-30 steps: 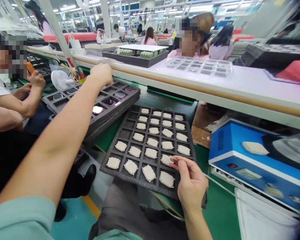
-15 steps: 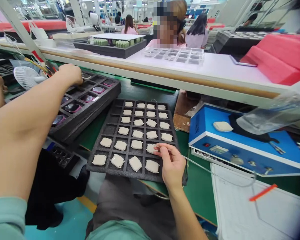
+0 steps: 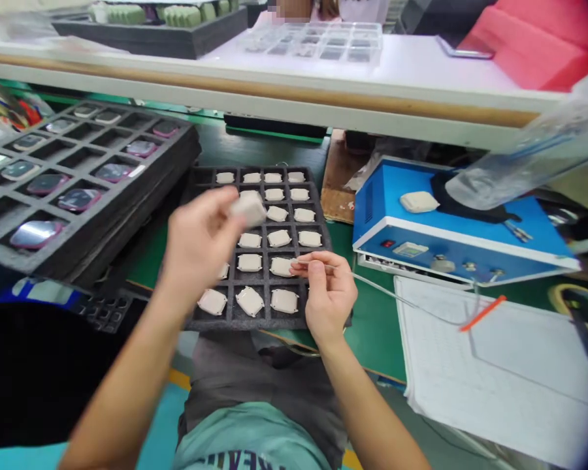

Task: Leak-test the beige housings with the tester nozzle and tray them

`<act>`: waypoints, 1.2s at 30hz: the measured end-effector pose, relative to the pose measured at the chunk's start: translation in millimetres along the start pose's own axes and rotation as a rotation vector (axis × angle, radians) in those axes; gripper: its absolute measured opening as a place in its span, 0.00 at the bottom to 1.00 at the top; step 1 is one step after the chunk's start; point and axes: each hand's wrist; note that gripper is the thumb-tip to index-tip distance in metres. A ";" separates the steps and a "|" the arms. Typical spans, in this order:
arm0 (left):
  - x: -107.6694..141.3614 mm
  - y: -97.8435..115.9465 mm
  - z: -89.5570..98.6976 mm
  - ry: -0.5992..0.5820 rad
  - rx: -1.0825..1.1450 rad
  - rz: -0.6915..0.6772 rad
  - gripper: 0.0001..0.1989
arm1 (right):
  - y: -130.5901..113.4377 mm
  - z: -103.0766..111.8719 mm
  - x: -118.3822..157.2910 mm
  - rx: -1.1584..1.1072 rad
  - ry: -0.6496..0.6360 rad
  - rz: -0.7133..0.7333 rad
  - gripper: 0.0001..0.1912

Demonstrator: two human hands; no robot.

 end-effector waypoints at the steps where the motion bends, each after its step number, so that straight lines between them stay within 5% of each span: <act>1: 30.0 -1.1 -21.3 -0.043 0.205 0.138 0.19 | 0.5 0.2 -0.1 0.013 0.002 0.024 0.09; 3: 72.9 -7.1 -54.4 -0.140 0.510 0.384 0.18 | 2.7 1.0 -1.1 0.036 -0.016 0.076 0.09; 6: 93.4 -13.6 -76.0 -0.166 0.670 0.547 0.19 | 6.3 2.3 -3.8 0.068 -0.055 0.131 0.09; 16: 88.9 -13.4 -76.0 -0.226 0.625 0.422 0.18 | 3.6 3.1 -5.7 0.001 -0.197 0.167 0.05; 26: 94.6 -18.5 -74.6 -0.016 0.671 0.495 0.16 | 6.9 1.0 -2.0 0.039 -0.066 0.139 0.06; 36: 97.7 -18.4 -74.6 0.015 0.715 0.469 0.16 | 6.4 1.6 -2.3 0.063 -0.104 0.119 0.05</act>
Point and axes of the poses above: each hand's wrist, its own x-axis away from the middle knuckle, its own z-axis out of the back of the hand, y = z × x, and after that the axes turned 11 degrees about -x, right-handed
